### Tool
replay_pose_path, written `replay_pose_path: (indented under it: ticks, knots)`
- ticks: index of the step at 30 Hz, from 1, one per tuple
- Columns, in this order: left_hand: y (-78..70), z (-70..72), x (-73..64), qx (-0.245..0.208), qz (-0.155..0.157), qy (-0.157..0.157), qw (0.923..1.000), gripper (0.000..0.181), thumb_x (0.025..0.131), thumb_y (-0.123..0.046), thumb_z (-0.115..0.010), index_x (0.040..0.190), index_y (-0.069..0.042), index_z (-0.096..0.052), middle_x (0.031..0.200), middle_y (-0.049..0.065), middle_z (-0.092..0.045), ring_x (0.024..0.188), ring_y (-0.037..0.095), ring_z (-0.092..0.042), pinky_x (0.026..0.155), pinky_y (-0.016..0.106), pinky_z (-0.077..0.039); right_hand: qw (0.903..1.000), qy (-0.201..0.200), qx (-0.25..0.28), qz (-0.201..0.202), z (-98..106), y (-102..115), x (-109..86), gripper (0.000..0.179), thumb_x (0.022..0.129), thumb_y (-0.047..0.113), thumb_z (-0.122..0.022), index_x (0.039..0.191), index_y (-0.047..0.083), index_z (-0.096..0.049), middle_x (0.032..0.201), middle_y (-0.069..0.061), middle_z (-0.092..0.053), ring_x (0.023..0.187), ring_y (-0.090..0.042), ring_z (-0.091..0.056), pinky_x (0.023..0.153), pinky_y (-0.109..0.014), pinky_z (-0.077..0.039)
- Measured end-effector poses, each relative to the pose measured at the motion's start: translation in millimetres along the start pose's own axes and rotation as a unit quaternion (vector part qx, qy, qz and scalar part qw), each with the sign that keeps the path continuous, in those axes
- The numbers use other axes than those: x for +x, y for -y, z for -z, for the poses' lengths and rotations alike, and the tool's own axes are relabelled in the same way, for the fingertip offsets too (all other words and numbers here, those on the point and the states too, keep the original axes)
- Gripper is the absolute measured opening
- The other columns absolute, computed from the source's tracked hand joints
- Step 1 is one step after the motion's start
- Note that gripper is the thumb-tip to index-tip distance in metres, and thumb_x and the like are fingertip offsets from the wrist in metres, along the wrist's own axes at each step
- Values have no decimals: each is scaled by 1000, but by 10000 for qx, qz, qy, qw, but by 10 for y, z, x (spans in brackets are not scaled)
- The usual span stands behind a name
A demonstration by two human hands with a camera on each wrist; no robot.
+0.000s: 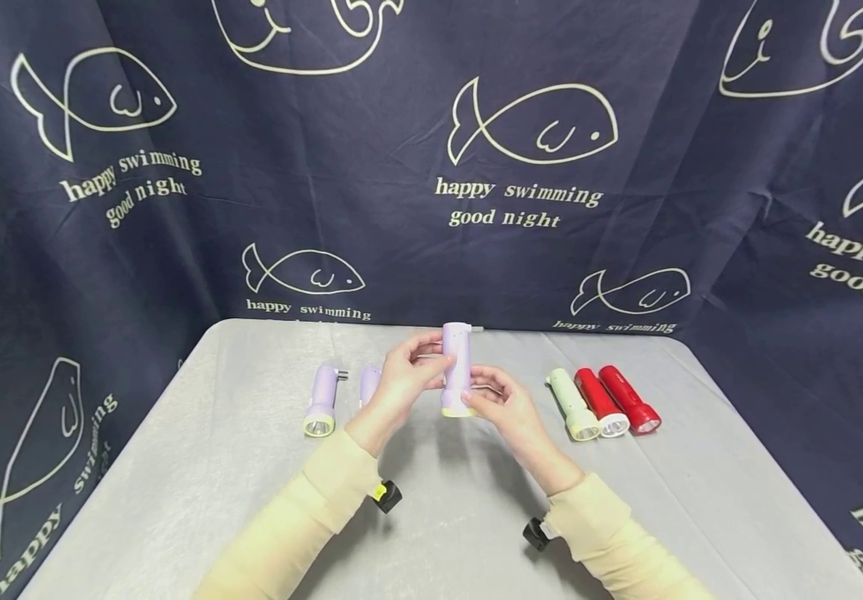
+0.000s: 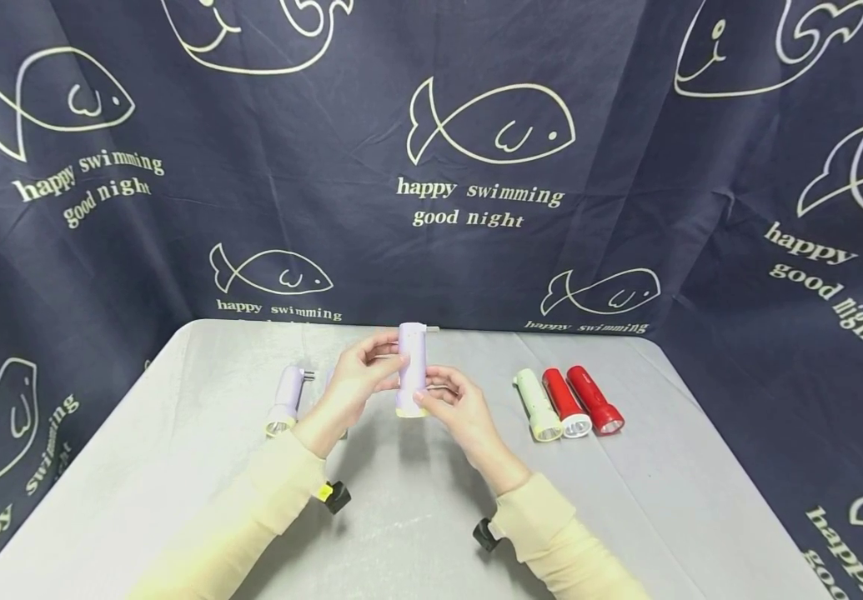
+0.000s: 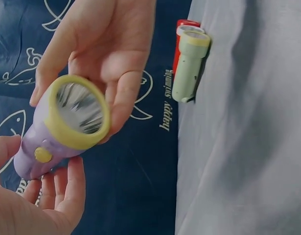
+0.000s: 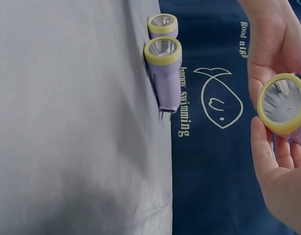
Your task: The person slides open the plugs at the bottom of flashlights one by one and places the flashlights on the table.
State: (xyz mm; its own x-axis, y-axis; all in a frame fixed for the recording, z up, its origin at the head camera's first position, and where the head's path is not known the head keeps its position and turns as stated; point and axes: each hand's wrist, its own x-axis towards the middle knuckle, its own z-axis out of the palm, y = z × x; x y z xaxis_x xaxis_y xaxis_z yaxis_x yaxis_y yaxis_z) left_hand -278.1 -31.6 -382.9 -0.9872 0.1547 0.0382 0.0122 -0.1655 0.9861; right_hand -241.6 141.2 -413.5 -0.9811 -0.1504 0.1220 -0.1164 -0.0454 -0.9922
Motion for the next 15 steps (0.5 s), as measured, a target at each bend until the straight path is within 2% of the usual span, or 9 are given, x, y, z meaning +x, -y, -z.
replay_pose_path:
  ticks: [10,15]
  knots:
    - [177,72,-187,248,-80,-33,9997,47,81,-7,-72,126,-8,-57,116,12,-60,92,15,-62,72,32,-57,9992,-89,307,-250,-64,-25,73,44,86,5,-64,127,-3,-48,116,-15,-55,97,-14,-61,84,-33,-54]
    - [231,120,-251,308,-122,-60,9994,48,80,-9,-74,125,-10,-58,116,11,-60,98,21,-61,75,31,-56,9989,-105,324,-335,-107,-43,95,45,87,8,-64,128,-2,-49,117,-15,-54,100,-15,-58,85,-33,-54]
